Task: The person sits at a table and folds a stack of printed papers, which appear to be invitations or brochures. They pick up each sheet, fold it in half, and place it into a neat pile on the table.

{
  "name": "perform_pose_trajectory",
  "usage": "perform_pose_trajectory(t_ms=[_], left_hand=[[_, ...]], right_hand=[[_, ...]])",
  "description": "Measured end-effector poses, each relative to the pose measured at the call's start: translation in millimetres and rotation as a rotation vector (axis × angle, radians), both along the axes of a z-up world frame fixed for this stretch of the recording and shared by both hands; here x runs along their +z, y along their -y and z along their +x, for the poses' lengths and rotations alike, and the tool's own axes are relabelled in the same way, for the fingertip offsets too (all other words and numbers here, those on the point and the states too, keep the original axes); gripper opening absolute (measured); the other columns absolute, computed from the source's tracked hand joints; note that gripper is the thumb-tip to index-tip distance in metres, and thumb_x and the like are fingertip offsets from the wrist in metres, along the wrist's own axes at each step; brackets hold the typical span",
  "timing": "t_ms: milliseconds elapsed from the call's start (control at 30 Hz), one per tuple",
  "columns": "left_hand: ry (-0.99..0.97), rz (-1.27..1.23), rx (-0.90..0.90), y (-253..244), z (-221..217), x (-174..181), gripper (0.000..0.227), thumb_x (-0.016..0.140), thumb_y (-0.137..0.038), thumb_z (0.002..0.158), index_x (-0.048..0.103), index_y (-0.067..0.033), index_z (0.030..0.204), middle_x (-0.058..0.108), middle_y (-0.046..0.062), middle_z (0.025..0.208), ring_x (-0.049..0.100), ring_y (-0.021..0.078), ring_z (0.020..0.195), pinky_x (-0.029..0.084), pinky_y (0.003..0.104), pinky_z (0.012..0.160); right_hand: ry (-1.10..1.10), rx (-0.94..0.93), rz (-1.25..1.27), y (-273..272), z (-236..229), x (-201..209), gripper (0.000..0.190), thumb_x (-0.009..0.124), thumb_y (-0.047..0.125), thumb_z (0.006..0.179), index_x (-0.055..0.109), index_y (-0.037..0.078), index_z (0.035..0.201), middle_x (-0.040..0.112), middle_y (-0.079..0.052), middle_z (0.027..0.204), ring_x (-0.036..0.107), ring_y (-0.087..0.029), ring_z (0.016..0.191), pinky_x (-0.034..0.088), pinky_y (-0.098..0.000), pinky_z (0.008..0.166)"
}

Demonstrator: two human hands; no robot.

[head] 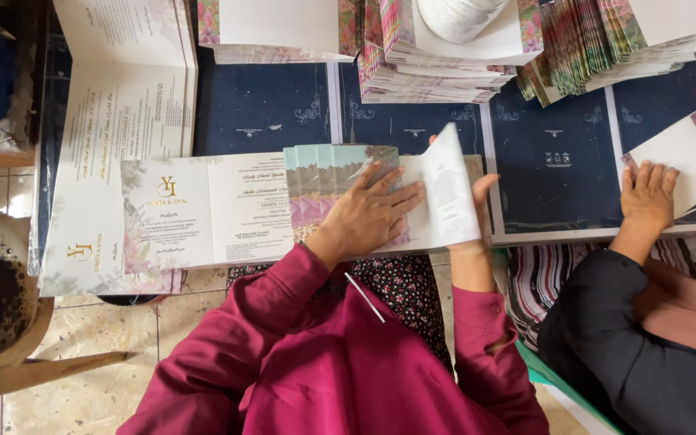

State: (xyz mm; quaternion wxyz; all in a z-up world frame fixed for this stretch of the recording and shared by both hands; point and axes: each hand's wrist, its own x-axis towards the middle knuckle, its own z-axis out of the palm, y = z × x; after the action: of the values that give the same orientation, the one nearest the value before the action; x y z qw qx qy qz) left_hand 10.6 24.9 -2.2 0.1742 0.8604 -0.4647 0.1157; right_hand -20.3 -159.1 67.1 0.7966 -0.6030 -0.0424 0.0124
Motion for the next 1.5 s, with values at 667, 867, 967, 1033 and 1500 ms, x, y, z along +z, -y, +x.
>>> perform_pose_trajectory(t_ms=[667, 867, 967, 1033, 1500], left_hand=[[0.029, 0.037, 0.018, -3.1, -3.3, 27.6, 0.048, 0.061, -0.02, 0.086, 0.065, -0.0155, 0.133, 0.052, 0.005, 0.154, 0.043, 0.0273, 0.149, 0.02, 0.054, 0.126], [0.141, -0.182, -0.055, 24.5, -7.8, 21.3, 0.029, 0.059, -0.032, 0.087, 0.077, -0.0231, 0.107, 0.074, 0.001, 0.122, 0.066, 0.0268, 0.128, 0.043, 0.049, 0.117], [0.121, -0.13, -0.04, 17.1, -7.4, 23.0, 0.029, 0.059, -0.034, 0.087, 0.077, -0.0249, 0.107, 0.074, -0.001, 0.119, 0.066, 0.0247, 0.128, 0.043, 0.051, 0.116], [0.106, -0.097, -0.032, 8.1, -7.8, 23.5, 0.029, 0.058, -0.035, 0.088, 0.077, -0.0259, 0.109, 0.074, -0.002, 0.12, 0.065, 0.0234, 0.129, 0.042, 0.051, 0.116], [0.056, -0.123, -0.022, -2.3, -7.1, 10.2, 0.043, 0.059, -0.038, 0.093, 0.072, -0.018, 0.128, 0.067, 0.002, 0.139, 0.053, 0.0239, 0.143, 0.031, 0.047, 0.125]], right_hand=[[0.355, -0.508, -1.146, 47.6, -5.1, -76.1, 0.044, 0.073, 0.002, 0.086, 0.067, 0.001, 0.129, 0.059, -0.018, 0.132, 0.054, -0.036, 0.125, 0.044, -0.0474, 0.109], [0.175, -0.859, -1.372, 84.6, -17.9, -110.4, 0.066, 0.1, 0.043, 0.067, 0.065, 0.012, 0.113, 0.051, -0.004, 0.104, 0.057, -0.032, 0.096, 0.046, -0.0447, 0.089], [0.168, -0.876, -1.367, 87.0, -16.5, -115.4, 0.067, 0.1, 0.045, 0.066, 0.063, 0.014, 0.112, 0.049, -0.003, 0.102, 0.056, -0.032, 0.093, 0.046, -0.045, 0.086], [0.177, -0.877, -1.361, 89.3, -17.2, -117.2, 0.067, 0.101, 0.044, 0.065, 0.063, 0.013, 0.111, 0.049, -0.003, 0.1, 0.056, -0.032, 0.092, 0.046, -0.0455, 0.085], [0.219, -0.374, -0.796, 106.4, -40.4, -21.2, 0.045, 0.082, 0.009, 0.088, 0.069, 0.002, 0.131, 0.052, -0.008, 0.139, 0.058, -0.02, 0.125, 0.053, -0.0296, 0.101]])
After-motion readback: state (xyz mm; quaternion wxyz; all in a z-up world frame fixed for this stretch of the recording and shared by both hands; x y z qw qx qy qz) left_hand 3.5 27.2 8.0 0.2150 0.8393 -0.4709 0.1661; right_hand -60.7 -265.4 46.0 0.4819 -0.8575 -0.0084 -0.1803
